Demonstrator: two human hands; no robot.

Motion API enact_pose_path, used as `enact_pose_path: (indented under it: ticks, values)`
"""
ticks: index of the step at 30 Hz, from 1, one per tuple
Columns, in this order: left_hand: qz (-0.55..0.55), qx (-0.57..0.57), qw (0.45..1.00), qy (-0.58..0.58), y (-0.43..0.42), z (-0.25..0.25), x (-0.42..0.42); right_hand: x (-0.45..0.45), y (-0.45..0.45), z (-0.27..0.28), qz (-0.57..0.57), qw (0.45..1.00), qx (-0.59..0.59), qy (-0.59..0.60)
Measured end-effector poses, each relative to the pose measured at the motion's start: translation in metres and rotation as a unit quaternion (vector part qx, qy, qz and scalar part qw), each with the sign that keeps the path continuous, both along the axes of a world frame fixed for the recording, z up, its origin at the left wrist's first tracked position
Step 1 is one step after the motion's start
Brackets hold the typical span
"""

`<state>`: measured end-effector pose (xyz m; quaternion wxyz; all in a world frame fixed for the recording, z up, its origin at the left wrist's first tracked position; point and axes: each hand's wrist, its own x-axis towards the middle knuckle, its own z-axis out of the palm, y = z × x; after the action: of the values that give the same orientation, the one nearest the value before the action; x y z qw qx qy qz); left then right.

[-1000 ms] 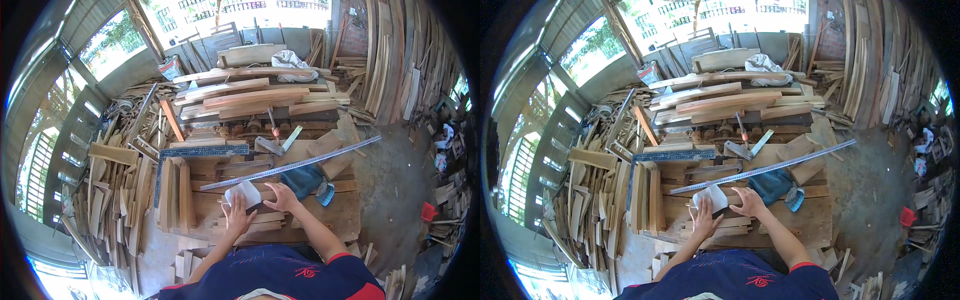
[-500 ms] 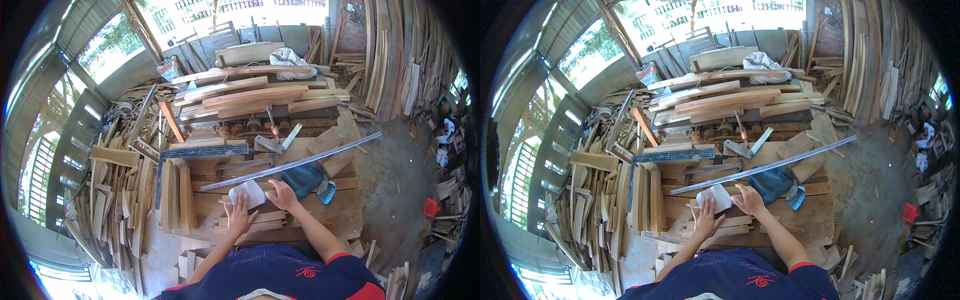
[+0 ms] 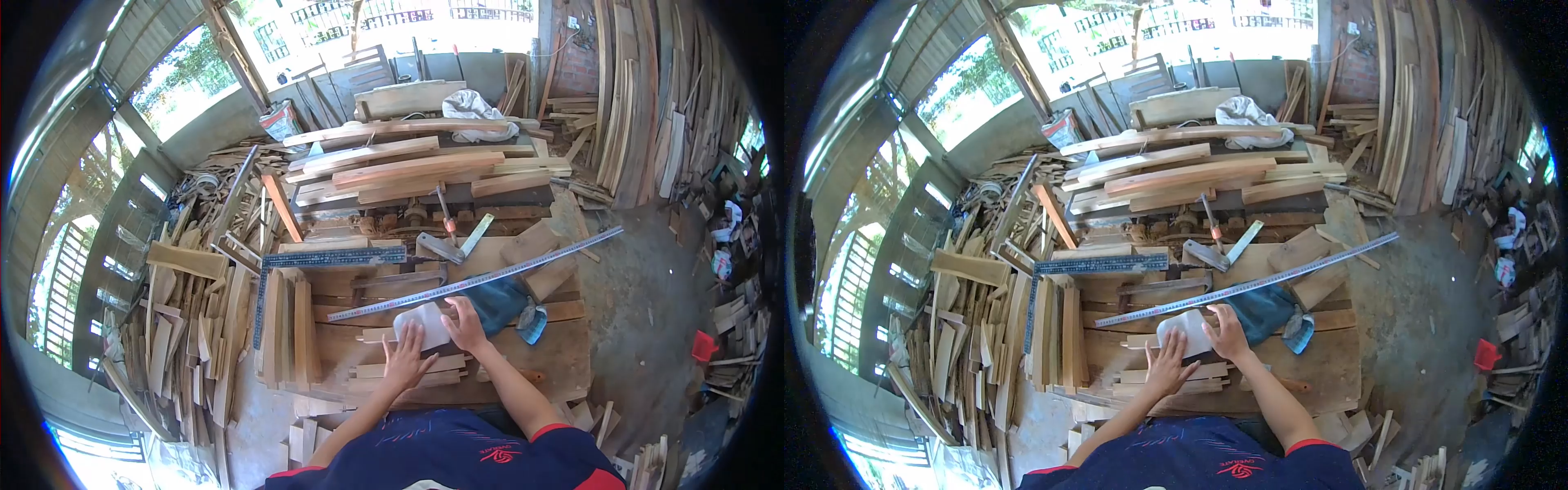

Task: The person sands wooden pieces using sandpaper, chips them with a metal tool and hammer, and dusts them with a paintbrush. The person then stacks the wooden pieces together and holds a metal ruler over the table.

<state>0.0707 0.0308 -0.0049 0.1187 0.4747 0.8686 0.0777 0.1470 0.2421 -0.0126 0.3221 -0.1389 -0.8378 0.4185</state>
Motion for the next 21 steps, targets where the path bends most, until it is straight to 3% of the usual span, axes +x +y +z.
enact_pose_path:
  ticks: [5,11,18,19,21]
  values:
    - [0.005,-0.002,1.0,0.014,-0.005,-0.002,0.0,0.002,-0.001,0.0,0.022,0.997,-0.064,-0.025]
    - [-0.057,0.005,0.998,0.024,0.033,-0.009,0.017,0.007,-0.002,-0.003,0.01,0.992,0.125,-0.007]
    - [-0.054,0.177,0.982,-0.043,0.012,-0.004,-0.002,0.023,-0.008,0.002,0.007,0.949,0.29,-0.125]
    - [-0.033,0.118,0.992,-0.003,0.009,-0.002,-0.005,0.027,-0.008,0.001,0.002,0.939,0.312,-0.144]
    - [-0.025,0.117,0.993,0.001,0.001,-0.002,-0.013,0.033,0.001,-0.002,-0.006,0.939,0.311,-0.147]
